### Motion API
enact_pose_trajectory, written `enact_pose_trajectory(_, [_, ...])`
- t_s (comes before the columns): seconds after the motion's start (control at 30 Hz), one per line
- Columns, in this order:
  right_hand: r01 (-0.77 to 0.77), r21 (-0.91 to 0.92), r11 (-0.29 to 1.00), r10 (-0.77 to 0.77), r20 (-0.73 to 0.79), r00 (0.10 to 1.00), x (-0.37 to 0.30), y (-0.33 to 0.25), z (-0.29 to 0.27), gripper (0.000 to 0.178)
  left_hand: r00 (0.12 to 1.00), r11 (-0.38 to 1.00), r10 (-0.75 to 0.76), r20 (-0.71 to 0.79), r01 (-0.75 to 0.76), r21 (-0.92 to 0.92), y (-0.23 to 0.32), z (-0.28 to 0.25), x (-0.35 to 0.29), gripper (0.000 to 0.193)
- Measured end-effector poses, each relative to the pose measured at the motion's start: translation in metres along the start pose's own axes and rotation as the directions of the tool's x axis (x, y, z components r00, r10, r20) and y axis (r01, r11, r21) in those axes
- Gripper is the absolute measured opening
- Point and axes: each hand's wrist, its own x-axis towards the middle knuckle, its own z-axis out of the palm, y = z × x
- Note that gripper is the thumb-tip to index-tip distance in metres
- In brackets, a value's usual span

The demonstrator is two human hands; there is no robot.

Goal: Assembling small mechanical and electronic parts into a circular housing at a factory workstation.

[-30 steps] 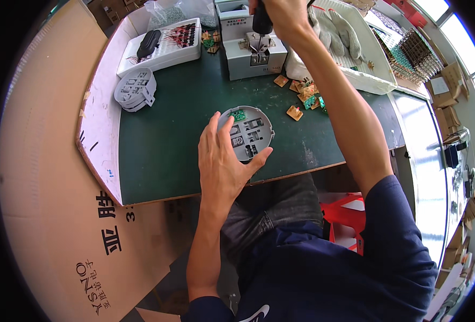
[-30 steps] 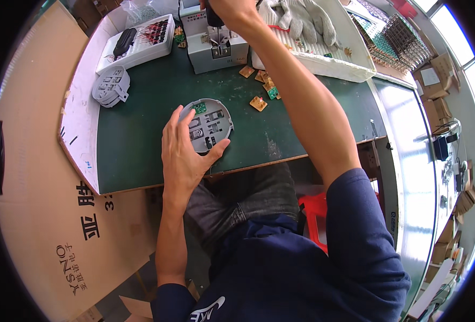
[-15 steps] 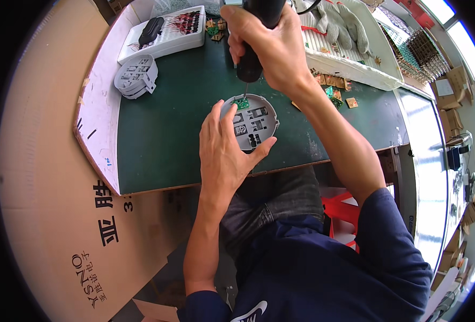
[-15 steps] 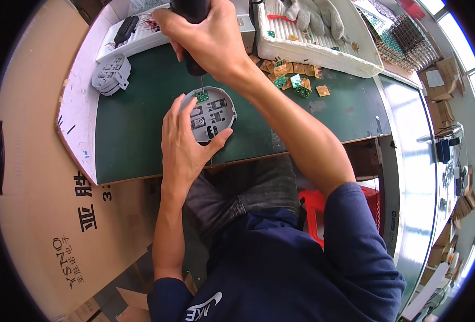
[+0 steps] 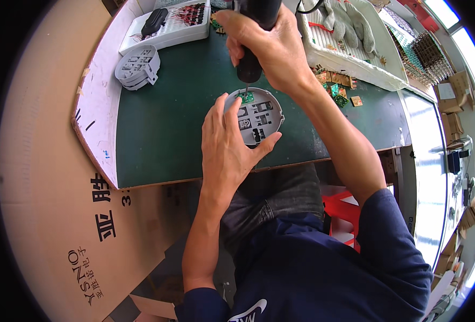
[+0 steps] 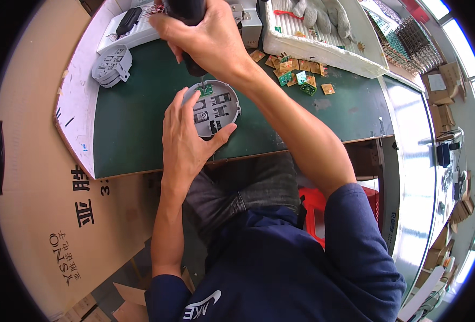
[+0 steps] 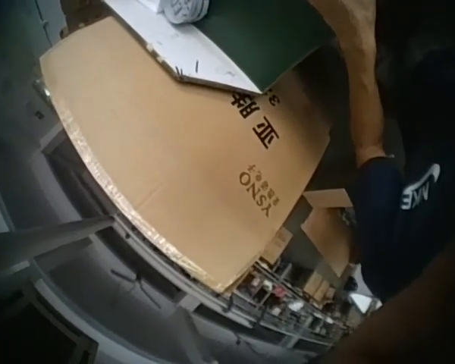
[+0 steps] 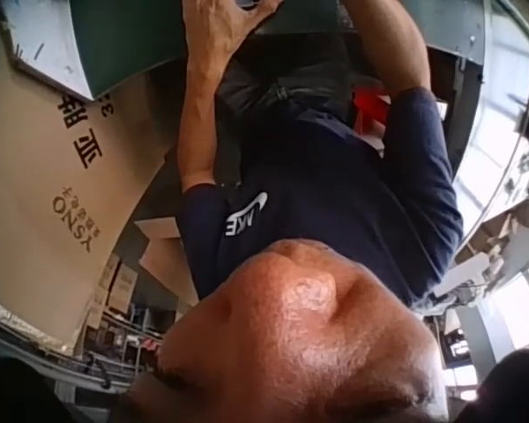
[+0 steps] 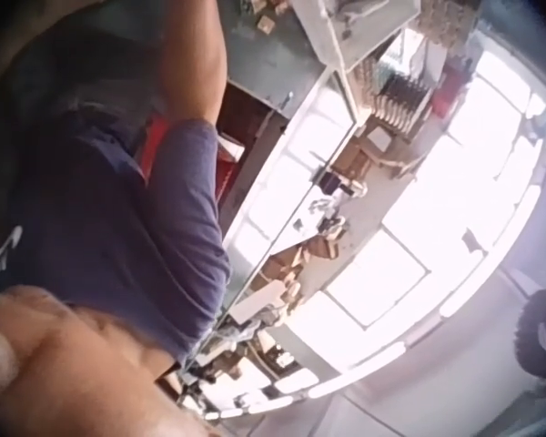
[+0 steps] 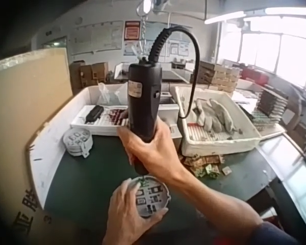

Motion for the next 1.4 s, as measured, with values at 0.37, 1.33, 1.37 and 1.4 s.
enact_pose_trajectory(0.37, [-0.078,-0.013,0.997,0.078,0.021,0.997,0.002,-0.007,0.009,0.029,0.999,0.999,0.028,-0.041,-0.027,0.026,-0.004,-0.005,0.005,0.09])
enact_pose_trajectory(1.33, [-0.736,-0.622,-0.269,-0.294,-0.674,0.677,-0.306,-0.149,-0.409,0.046,0.871,0.898,-0.239,0.429,0.031,0.438,-0.168,-0.165,0.191,0.106])
enact_pose_trajectory(1.37, [-0.762,-0.562,-0.322,-0.287,-0.709,0.644,-0.332,-0.152,-0.43,0.045,0.866,0.935,-0.24,0.439,0.085,0.345,-0.179,-0.164,0.193,0.108])
enact_pose_trajectory(1.4, [-0.782,-0.493,-0.38,-0.286,-0.742,0.607,-0.361,-0.156,-0.449,0.045,0.854,0.941,-0.263,0.449,0.124,0.314,-0.174,-0.159,0.199,0.109])
